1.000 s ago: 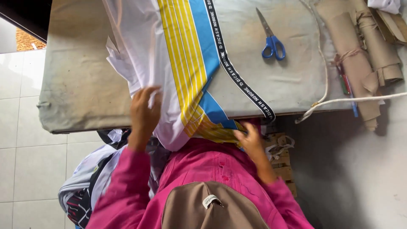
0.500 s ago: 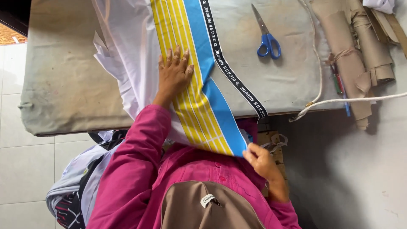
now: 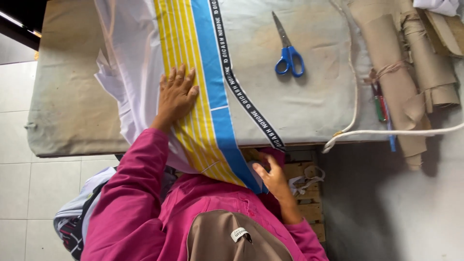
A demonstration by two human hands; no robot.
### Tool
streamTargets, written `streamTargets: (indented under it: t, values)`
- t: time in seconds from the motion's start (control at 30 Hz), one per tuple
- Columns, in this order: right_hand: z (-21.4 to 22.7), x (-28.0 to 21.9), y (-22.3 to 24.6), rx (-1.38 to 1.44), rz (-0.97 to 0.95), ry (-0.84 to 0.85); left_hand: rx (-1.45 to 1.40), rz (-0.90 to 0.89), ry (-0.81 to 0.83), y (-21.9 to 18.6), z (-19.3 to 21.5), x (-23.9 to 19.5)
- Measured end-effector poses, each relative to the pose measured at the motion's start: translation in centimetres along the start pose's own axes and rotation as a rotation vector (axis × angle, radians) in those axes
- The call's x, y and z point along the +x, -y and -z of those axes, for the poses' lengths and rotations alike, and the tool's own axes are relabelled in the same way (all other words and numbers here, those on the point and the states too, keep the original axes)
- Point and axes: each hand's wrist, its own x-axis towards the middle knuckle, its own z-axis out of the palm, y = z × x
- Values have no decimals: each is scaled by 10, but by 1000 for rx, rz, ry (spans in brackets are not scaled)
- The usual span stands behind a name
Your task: Cutting a long strip of patterned fabric with scissors along a printed line on a padded work surface.
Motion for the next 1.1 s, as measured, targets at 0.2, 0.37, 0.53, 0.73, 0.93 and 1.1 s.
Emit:
streamTargets:
  t: [0.2,0.37,0.53,0.73,0.93,1.1]
  values:
    - [-2,17,37,489,17,40,10,18,12,-4,2,0]
    - [7,2,28,699,-289,-69,4,26,0,0,-4,-1]
    - [19,-18,6,569,-309,-419,8,13,-40,5,-9,3]
    - [17,-9,27,216,95,-546,-33,-21,-44,-5,8,-1]
    - [0,-19,42,194,-36,-465,-143,68,120,-14,39,23]
    - [-6,-57,67,74,5,-411,-136,127,62,2,33,57]
